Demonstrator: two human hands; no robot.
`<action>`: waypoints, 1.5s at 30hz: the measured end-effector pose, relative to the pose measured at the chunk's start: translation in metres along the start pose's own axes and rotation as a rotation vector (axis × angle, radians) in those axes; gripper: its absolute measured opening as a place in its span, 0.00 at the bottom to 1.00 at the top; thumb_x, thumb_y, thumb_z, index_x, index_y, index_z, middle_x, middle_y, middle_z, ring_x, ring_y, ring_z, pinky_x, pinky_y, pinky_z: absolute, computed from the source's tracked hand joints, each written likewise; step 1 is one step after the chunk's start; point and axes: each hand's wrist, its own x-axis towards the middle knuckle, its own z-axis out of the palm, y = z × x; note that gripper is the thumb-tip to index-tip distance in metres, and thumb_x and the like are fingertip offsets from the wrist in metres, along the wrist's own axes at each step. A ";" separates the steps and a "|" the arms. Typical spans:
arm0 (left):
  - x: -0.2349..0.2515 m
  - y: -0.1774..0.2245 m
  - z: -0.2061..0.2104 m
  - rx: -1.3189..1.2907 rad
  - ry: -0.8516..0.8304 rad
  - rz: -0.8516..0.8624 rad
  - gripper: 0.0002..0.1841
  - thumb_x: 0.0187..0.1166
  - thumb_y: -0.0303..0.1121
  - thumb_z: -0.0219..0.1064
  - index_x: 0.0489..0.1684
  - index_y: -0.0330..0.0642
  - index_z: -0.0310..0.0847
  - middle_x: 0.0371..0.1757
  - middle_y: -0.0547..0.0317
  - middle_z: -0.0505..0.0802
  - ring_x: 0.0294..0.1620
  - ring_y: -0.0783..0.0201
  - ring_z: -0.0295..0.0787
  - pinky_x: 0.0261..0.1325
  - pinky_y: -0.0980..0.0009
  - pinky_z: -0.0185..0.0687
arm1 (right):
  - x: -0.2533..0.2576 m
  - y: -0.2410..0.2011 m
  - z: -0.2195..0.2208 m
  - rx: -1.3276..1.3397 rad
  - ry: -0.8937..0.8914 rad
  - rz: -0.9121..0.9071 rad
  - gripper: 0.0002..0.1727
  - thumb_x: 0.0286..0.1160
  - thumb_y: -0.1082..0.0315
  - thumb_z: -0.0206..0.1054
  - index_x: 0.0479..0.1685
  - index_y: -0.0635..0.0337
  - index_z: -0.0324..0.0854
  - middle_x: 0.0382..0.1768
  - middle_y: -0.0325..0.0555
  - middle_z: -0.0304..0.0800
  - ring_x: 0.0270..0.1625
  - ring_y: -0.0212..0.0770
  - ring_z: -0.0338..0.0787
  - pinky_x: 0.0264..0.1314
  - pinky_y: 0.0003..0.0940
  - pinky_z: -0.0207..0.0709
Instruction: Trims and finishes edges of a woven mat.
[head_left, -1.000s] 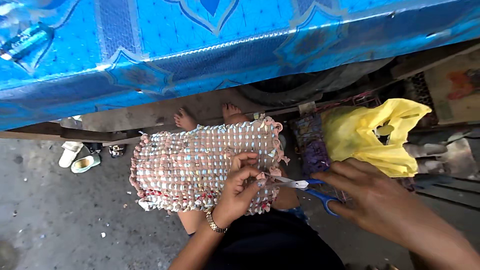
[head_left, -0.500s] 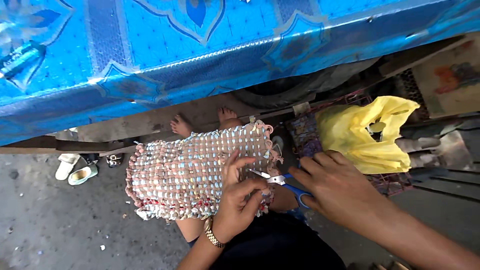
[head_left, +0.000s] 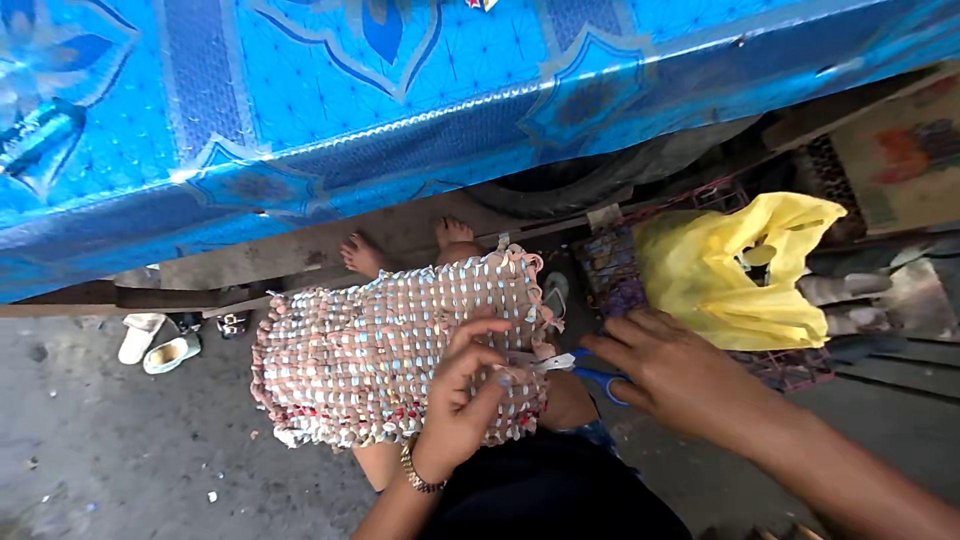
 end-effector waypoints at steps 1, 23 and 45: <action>0.000 -0.001 -0.005 -0.102 0.064 -0.011 0.08 0.85 0.39 0.65 0.38 0.50 0.85 0.65 0.57 0.91 0.76 0.56 0.81 0.80 0.56 0.76 | -0.003 0.006 0.001 0.065 -0.011 0.029 0.29 0.53 0.63 0.82 0.62 0.55 0.86 0.50 0.56 0.89 0.56 0.65 0.88 0.62 0.68 0.79; 0.003 -0.006 0.017 0.312 -0.004 -0.212 0.08 0.85 0.26 0.57 0.44 0.31 0.82 0.37 0.60 0.89 0.35 0.77 0.87 0.41 0.79 0.86 | 0.016 -0.024 0.086 1.652 0.594 0.215 0.30 0.73 0.53 0.75 0.70 0.58 0.73 0.55 0.40 0.95 0.59 0.36 0.93 0.64 0.31 0.84; -0.001 -0.013 0.035 0.385 0.044 -0.057 0.15 0.70 0.27 0.77 0.52 0.30 0.87 0.41 0.57 0.95 0.41 0.72 0.90 0.50 0.74 0.89 | 0.026 -0.036 0.079 1.329 0.617 0.173 0.27 0.68 0.69 0.77 0.67 0.64 0.75 0.53 0.35 0.90 0.56 0.28 0.89 0.62 0.26 0.85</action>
